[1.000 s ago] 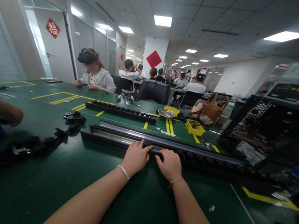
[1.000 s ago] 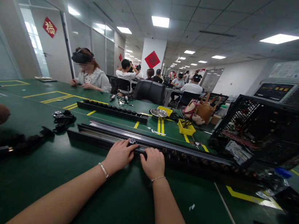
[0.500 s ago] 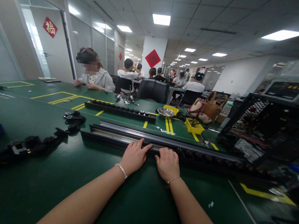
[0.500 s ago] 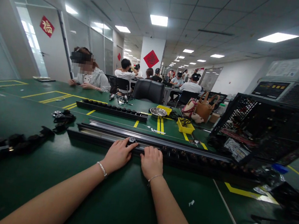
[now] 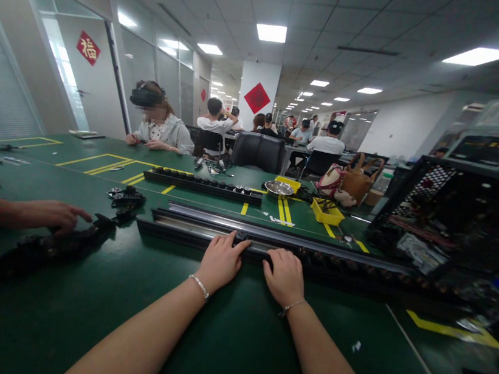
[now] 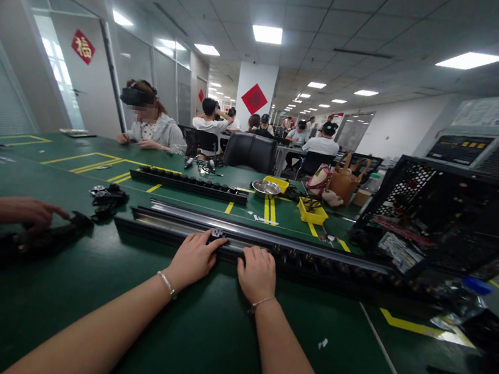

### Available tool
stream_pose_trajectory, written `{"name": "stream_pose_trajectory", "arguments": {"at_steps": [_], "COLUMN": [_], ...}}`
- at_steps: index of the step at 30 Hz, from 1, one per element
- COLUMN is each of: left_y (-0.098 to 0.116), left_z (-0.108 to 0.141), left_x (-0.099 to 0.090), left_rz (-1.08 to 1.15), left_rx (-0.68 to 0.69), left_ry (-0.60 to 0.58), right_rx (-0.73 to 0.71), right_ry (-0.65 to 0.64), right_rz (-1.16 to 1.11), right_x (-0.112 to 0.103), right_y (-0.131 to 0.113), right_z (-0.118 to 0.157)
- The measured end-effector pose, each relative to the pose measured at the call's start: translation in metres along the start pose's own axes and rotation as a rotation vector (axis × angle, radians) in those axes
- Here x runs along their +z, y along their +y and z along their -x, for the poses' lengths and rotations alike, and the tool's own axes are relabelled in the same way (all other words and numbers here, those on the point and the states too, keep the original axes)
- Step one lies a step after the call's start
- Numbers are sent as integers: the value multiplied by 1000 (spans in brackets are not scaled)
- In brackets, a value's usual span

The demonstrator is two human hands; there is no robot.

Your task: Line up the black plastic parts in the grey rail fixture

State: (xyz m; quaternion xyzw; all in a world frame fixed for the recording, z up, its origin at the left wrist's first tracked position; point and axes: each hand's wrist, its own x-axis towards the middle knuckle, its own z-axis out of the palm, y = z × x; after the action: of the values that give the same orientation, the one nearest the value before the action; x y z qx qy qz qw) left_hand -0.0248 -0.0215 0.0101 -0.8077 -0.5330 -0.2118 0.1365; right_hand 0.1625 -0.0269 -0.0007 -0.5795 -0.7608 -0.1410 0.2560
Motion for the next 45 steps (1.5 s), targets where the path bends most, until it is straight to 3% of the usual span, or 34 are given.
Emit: {"name": "stream_pose_trajectory", "arguments": {"at_steps": [14, 45], "left_y": [-3, -22], "left_z": [-4, -6], "left_x": [-6, -4], "left_rz": [30, 6], "left_rx": [-94, -172], "left_ry": [43, 108], "right_rx": [19, 16], "right_ry": [61, 32], "right_rz": [-27, -87], "right_x": [-5, -1], "right_y": [4, 8], "right_z": [0, 0]}}
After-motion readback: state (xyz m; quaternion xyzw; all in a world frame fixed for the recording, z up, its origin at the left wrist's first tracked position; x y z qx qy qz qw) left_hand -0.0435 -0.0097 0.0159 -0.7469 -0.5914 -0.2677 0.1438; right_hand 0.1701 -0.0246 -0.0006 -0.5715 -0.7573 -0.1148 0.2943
